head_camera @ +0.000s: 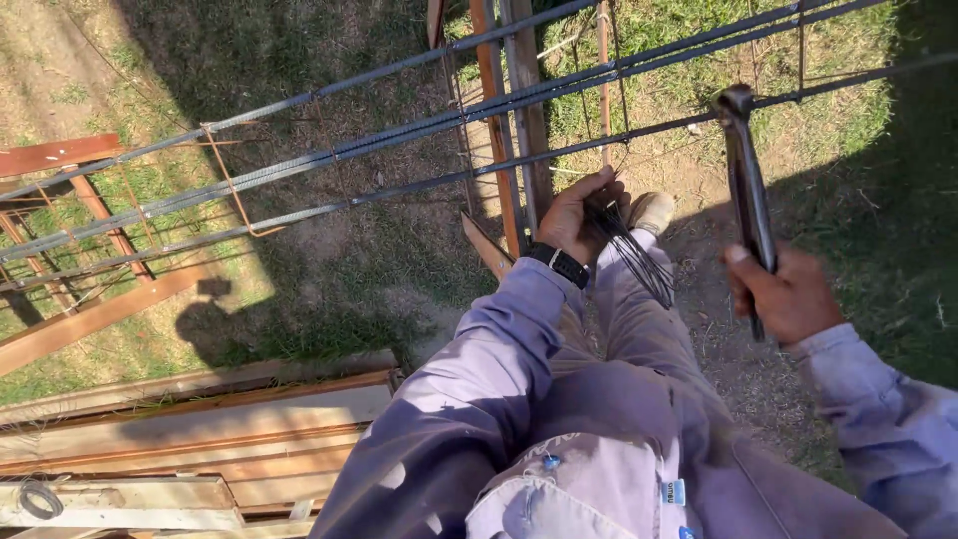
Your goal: The person uses a rebar tying tool to twist and secure wire ties around the intersections of a steel rebar grid. They move along the grid, repeatedly positioning the tool, twisting the wire, and cutting the excess to fasten the rebar together.
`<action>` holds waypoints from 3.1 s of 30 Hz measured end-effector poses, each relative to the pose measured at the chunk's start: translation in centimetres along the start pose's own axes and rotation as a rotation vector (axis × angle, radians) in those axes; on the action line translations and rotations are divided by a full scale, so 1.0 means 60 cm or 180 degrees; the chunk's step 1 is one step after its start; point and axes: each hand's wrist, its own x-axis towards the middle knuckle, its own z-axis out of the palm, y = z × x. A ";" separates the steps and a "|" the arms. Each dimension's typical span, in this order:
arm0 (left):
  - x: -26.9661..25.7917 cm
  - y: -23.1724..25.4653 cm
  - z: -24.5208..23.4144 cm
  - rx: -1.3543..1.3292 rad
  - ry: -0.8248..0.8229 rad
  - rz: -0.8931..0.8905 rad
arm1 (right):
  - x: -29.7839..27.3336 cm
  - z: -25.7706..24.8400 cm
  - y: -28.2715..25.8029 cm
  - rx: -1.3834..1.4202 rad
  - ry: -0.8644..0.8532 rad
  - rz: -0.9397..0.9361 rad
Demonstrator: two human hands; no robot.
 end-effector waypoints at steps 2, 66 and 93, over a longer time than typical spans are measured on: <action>0.003 0.006 0.001 0.0301 0.0042 0.0027 | -0.017 0.008 0.012 -0.0011 -0.0137 0.0190; 0.009 -0.136 0.024 0.1185 0.0118 0.0658 | -0.035 0.118 0.151 0.2760 -0.1461 0.1154; 0.058 -0.198 0.063 0.2175 0.1242 0.1924 | 0.174 0.208 0.425 -0.1927 0.0767 -0.0695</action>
